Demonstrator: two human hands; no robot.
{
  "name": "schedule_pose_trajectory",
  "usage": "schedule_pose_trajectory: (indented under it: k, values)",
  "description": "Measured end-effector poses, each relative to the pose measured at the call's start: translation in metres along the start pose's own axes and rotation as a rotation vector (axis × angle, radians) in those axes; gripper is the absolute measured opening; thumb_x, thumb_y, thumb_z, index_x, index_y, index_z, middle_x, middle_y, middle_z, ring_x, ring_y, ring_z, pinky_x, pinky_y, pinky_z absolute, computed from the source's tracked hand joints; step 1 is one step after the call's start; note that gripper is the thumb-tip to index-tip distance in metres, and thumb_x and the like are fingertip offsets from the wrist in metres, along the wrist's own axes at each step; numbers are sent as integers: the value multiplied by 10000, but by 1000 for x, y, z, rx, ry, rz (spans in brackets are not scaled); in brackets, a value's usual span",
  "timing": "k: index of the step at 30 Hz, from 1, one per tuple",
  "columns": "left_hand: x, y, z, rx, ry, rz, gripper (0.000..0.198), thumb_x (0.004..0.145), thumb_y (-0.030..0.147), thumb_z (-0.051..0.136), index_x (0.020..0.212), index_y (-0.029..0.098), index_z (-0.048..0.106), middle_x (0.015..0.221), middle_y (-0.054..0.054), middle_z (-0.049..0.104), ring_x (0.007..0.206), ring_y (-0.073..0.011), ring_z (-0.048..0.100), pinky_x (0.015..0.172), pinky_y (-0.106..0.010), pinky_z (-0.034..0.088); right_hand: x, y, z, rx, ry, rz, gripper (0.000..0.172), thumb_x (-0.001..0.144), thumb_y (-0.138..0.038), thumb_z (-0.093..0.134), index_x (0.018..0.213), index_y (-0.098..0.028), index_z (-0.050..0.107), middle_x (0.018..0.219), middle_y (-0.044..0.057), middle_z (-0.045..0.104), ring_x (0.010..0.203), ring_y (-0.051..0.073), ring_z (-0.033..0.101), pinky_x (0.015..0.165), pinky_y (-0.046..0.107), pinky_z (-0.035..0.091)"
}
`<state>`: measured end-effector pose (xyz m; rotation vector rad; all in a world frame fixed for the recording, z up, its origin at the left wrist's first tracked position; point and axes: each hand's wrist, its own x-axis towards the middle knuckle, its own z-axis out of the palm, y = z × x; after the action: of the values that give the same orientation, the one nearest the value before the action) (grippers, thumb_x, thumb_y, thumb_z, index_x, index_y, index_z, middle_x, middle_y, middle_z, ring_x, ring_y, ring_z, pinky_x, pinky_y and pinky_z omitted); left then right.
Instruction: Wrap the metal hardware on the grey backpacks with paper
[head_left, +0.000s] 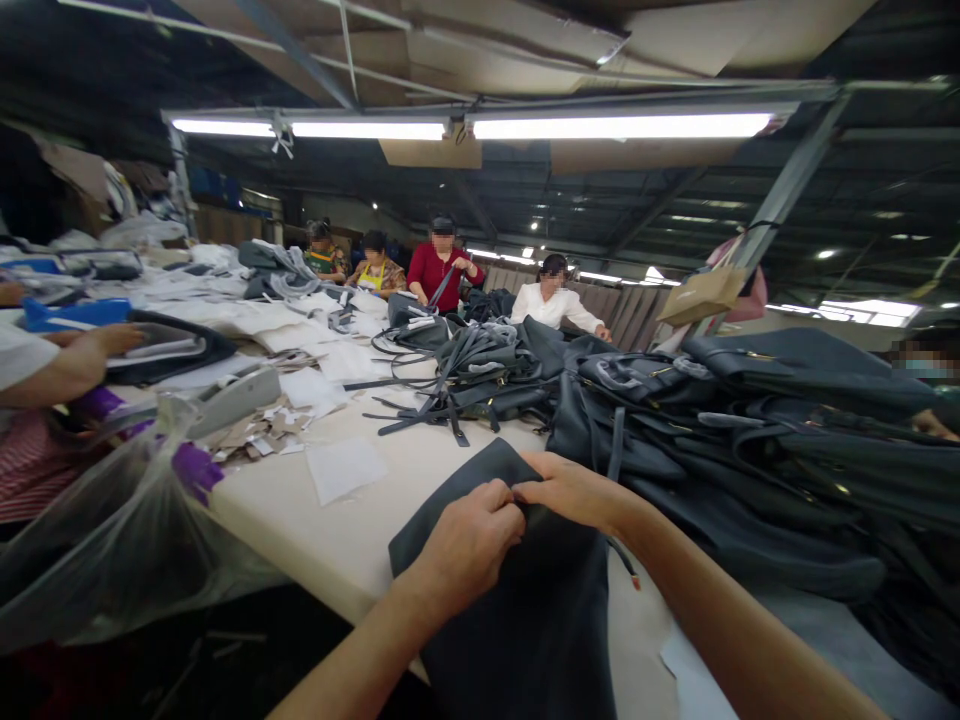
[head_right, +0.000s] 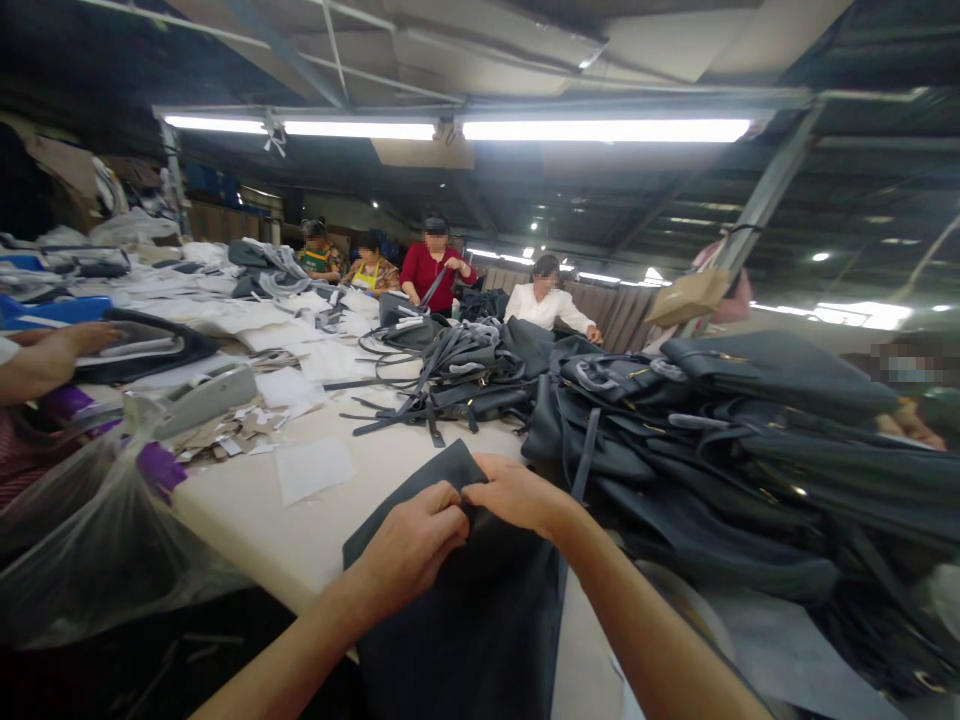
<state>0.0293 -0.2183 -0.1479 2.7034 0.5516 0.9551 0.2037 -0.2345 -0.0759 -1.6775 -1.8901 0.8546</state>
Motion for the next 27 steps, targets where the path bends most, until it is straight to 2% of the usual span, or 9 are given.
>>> schedule_pose_trajectory:
  k: [3, 6, 8, 12, 14, 16, 19, 23, 27]
  values:
    - [4, 0, -1, 243, -95, 131, 226, 935, 106, 399, 851, 178, 596, 894, -69, 585, 811, -215, 520, 740, -327, 430, 1, -1, 0, -22, 10, -13, 258, 694, -174, 570, 914, -193, 703, 945, 17, 722, 951, 243, 611, 892, 359, 463]
    - [-3, -10, -17, 248, -155, 173, 232, 949, 112, 392, 891, 179, 607, 917, -68, 605, 817, -209, 530, 758, -317, 418, -1, -2, 0, -19, 4, -11, 275, 696, -178, 568, 936, -188, 703, 925, 17, 725, 908, 238, 625, 855, 357, 480]
    - [-16, -28, -39, 208, -195, 65, 225, 943, 136, 418, 876, 191, 625, 900, -59, 611, 802, -199, 541, 746, -301, 420, -3, -3, -1, -4, 12, -10, 276, 714, -188, 556, 951, -187, 697, 932, 20, 726, 895, 235, 634, 832, 353, 489]
    - [-49, -70, -82, 412, -180, -372, 332, 881, 377, 559, 617, 192, 636, 739, -96, 609, 802, -276, 567, 764, -392, 450, -3, -4, -3, 51, 16, -11, 292, 753, -204, 534, 1003, -193, 684, 965, 18, 732, 917, 224, 656, 832, 332, 500]
    - [-58, -74, -90, 437, -148, -414, 295, 861, 339, 552, 619, 200, 645, 745, -106, 633, 824, -301, 588, 797, -442, 462, 0, -5, -4, 67, 7, -5, 310, 757, -207, 541, 1033, -195, 683, 966, 14, 737, 923, 219, 662, 826, 321, 504]
    - [-58, -59, -83, 344, -104, -349, 229, 847, 209, 477, 797, 216, 700, 880, -113, 680, 920, -302, 610, 863, -454, 470, 3, -6, -3, 67, 1, 7, 321, 762, -212, 549, 1051, -203, 687, 973, 9, 739, 927, 216, 661, 818, 314, 504]
    - [-42, -13, -58, 84, -67, -113, 523, 788, 80, 405, 1229, 270, 614, 1303, -84, 605, 1202, -271, 537, 1029, -423, 420, 5, -11, -3, 54, -12, 25, 287, 786, -239, 542, 1026, -213, 699, 968, 4, 740, 910, 211, 657, 804, 313, 500]
    - [-5, 46, -14, -123, -178, 266, 472, 803, 54, 448, 1208, 233, 611, 1270, -92, 636, 1001, -253, 647, 910, -369, 498, -1, -23, -8, -5, 7, 58, 253, 856, -338, 499, 912, -195, 700, 923, 23, 726, 864, 219, 634, 777, 332, 482]
    - [38, 63, 32, 45, -179, 209, 417, 839, 28, 437, 1222, 83, 592, 1165, -201, 660, 812, -278, 679, 669, -372, 534, -5, -38, -15, -102, 3, 68, 316, 904, -391, 451, 769, -192, 656, 853, 28, 688, 850, 220, 606, 780, 333, 448]
